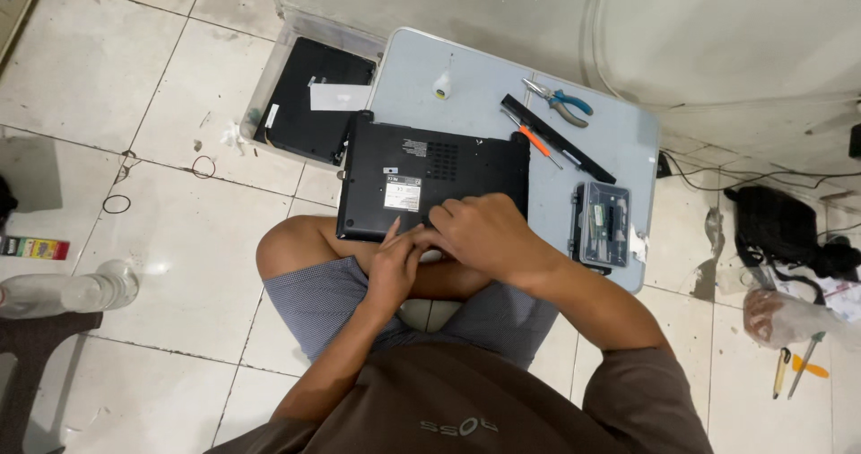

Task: The person sits on the floor and uses a screwdriver to remove screws from the bottom panel of a laptop. They then use a prying tool to separate the panel from the laptop body and lift it off.

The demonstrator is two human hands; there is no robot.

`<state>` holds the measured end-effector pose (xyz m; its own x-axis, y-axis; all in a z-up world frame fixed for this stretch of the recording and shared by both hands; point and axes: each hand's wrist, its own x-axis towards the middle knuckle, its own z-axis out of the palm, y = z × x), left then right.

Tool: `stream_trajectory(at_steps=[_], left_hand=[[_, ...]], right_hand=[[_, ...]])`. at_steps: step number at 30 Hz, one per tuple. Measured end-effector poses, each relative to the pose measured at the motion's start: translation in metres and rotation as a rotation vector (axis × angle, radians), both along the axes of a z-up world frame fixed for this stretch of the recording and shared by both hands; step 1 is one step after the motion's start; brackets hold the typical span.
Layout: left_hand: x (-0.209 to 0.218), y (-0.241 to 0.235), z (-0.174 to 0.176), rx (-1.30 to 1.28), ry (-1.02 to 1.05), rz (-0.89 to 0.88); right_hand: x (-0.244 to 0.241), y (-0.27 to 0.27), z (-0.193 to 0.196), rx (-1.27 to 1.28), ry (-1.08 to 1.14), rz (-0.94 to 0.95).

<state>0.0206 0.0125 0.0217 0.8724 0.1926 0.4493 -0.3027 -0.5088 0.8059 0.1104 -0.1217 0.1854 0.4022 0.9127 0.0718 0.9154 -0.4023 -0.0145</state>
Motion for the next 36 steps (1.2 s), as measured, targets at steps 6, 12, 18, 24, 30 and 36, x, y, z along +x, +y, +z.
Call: stream_trajectory(at_steps=[6,12,18,24,30,36], left_hand=[[0.001,0.001,-0.008,-0.030,0.012,-0.023],[0.002,0.002,-0.013,-0.005,0.011,-0.008],[-0.030,-0.004,-0.008,-0.122,-0.043,0.390],[-0.037,0.000,-0.050,-0.612,0.873,0.241],[0.026,-0.014,0.087,-0.797,1.005,0.146],[0.001,-0.009,0.028,-0.765,1.023,0.228]], right_hand=[[-0.011,-0.005,0.010,-0.041,0.167,-0.036],[-0.009,-0.004,0.005,-0.054,0.112,0.018],[-0.015,-0.035,0.052,0.465,0.347,-0.339],[-0.037,-0.177,-0.039,0.960,0.226,-1.172],[-0.041,-0.212,-0.134,0.728,-0.271,-1.315],[-0.019,-0.207,-0.146,0.662,-0.423,-1.224]])
